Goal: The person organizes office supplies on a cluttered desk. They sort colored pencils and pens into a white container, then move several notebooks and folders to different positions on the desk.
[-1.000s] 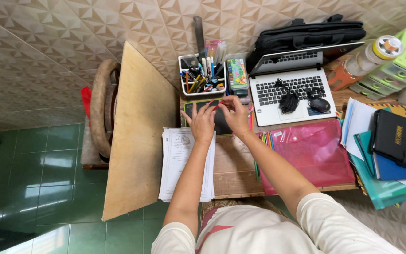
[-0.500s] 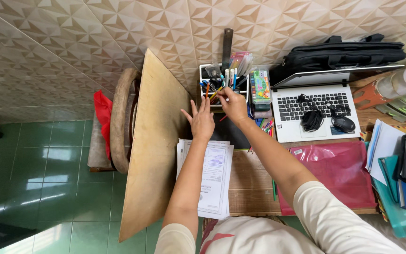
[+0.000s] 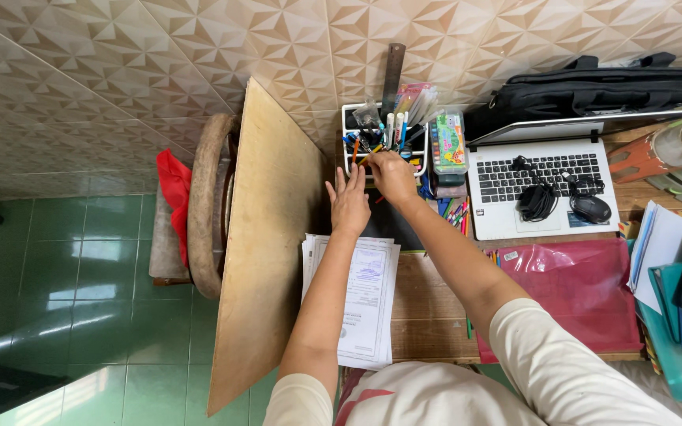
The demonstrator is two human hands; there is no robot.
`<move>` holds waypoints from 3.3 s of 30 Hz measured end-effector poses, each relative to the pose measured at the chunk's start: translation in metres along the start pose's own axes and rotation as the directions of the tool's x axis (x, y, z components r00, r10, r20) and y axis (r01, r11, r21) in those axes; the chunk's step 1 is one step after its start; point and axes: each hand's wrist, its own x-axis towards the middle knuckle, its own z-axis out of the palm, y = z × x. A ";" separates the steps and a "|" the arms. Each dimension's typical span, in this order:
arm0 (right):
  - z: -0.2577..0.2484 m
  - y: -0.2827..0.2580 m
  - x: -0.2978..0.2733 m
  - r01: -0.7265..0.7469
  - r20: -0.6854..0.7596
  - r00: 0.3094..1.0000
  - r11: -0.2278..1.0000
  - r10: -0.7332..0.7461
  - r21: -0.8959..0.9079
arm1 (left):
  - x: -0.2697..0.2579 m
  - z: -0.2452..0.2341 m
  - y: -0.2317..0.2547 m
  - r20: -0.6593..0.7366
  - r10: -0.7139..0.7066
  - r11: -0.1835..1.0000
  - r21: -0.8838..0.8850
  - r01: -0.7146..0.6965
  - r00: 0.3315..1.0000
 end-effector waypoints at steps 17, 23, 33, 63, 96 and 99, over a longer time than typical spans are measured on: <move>-0.053 -0.019 -0.075 0.086 0.188 0.981 0.978 -0.050 -0.189 | -0.050 -0.008 0.055 -0.090 0.015 0.991 0.135 -0.003 0.996; -0.077 -0.015 -0.124 0.020 0.203 0.979 0.985 0.015 -0.173 | -0.082 0.008 0.086 -0.154 0.090 0.984 0.166 -0.064 0.984; -0.124 0.012 -0.211 -0.075 0.158 0.982 0.980 0.105 -0.186 | -0.138 0.055 0.141 -0.075 0.124 0.975 0.196 -0.107 0.989; -0.172 0.112 -0.365 -0.721 -0.014 0.693 0.693 0.720 -0.021 | -0.224 0.153 0.207 0.341 0.220 0.926 0.222 -0.306 0.914; -0.134 -0.042 -0.117 -0.071 -0.231 0.950 0.866 0.210 0.495 | -0.086 -0.015 0.100 -0.396 0.192 0.981 0.057 -0.185 0.898; -0.119 -0.049 -0.088 -0.027 -0.262 0.954 0.910 0.147 0.413 | -0.066 -0.031 0.086 -0.350 0.101 0.995 0.015 -0.102 0.932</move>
